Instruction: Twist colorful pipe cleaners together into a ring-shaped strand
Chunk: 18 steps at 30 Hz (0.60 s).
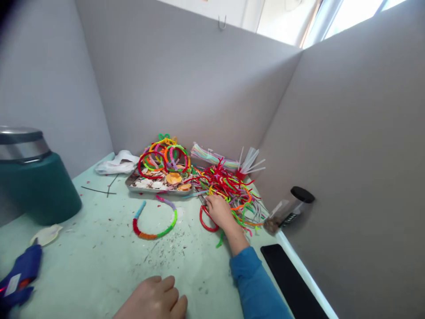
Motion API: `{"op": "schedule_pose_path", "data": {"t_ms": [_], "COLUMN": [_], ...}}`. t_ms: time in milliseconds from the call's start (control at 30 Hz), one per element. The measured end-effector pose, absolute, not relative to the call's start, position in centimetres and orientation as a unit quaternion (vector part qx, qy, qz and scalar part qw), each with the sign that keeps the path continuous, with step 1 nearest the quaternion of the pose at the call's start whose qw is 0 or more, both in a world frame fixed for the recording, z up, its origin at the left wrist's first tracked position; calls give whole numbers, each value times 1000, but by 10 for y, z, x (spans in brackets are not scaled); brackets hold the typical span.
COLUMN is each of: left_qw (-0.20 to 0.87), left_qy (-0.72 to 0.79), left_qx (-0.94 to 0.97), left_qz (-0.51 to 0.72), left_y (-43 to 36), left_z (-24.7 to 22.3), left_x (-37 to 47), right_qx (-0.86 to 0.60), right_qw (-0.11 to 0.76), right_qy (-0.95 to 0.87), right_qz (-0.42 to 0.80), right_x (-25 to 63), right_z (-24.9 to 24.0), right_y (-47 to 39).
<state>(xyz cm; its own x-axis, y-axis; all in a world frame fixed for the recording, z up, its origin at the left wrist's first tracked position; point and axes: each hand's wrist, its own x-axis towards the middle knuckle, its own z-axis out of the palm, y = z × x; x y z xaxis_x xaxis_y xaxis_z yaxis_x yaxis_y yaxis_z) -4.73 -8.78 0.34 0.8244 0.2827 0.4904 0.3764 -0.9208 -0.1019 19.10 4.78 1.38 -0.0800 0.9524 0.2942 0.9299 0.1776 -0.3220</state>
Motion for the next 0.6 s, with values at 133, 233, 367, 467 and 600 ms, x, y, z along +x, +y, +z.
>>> {"op": "schedule_pose_path", "data": {"t_ms": [133, 233, 367, 467, 600], "left_qw": [51, 25, 3, 3, -11], "left_qy": [-184, -222, -195, -153, -157], "left_qx": [-977, -975, -978, -986, -987], "left_qz": [-99, 1, 76, 69, -20], "left_y": [-83, -82, -84, -85, -79], "left_z": [23, 49, 73, 63, 16], "left_x": [-34, -11, 26, 43, 55], "right_qx": [-676, -667, -682, -728, -775], "right_qw": [243, 259, 289, 294, 207], "right_qy": [-696, -698, -672, -619, -594], "right_qz": [13, 28, 16, -27, -63], "right_x": [205, 214, 219, 224, 226], "right_z": [4, 0, 3, 6, 2], "right_y": [63, 65, 61, 59, 58]}}
